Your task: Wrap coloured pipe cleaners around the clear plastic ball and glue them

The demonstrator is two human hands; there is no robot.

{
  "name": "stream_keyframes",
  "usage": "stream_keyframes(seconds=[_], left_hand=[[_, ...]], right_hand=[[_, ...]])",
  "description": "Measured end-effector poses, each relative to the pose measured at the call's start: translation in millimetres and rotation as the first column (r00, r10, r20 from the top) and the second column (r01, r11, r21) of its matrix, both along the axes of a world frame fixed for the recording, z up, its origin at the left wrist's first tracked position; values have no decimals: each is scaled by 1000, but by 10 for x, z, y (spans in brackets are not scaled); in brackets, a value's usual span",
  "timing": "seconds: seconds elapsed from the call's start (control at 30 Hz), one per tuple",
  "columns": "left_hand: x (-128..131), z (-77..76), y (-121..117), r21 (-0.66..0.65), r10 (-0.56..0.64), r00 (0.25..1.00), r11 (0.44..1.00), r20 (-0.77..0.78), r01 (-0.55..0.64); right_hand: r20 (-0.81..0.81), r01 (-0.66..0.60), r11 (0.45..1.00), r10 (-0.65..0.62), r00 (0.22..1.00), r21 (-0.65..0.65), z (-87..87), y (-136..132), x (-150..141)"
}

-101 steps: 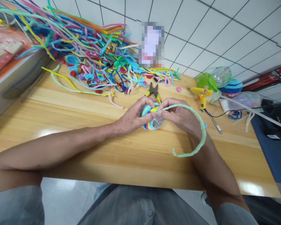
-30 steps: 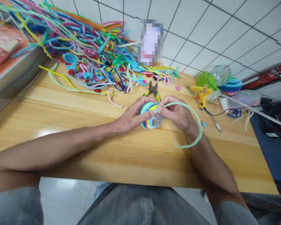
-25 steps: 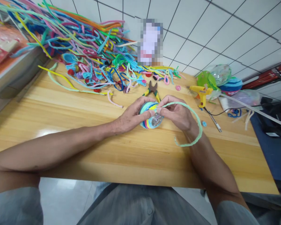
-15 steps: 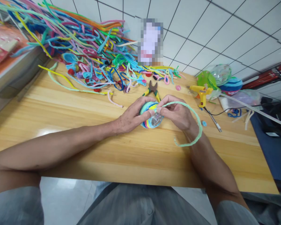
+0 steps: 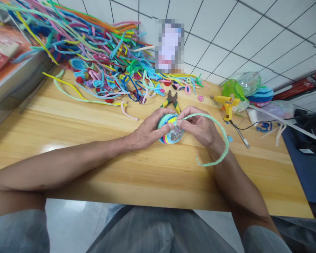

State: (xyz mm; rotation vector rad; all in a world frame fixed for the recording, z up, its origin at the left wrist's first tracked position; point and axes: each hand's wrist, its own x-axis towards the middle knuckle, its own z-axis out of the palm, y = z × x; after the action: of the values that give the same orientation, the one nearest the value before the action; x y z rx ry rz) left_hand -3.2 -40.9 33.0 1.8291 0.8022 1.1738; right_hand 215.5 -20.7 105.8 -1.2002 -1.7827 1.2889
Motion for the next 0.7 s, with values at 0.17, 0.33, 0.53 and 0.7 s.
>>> stream_keyframes(seconds=[0.17,0.33,0.53,0.7], left_hand=[[2,-8,2,4,-2,1000,1000,-1,2],[8,20,-7,-32,17,1000,999,-6,-17],[21,23,-3,-69,27,999,997,25,-25],[51,0,-3,-88,54,997,995,47,-50]], right_hand=[[0,4,1000,-4,1000,-7,6,-3,0],[-24,0,1000,-1,1000,-21,-2,-2,10],[-73,-24,999,20,997,-47,-25,167,179],[54,197,956,-214,975,219,170,420,627]])
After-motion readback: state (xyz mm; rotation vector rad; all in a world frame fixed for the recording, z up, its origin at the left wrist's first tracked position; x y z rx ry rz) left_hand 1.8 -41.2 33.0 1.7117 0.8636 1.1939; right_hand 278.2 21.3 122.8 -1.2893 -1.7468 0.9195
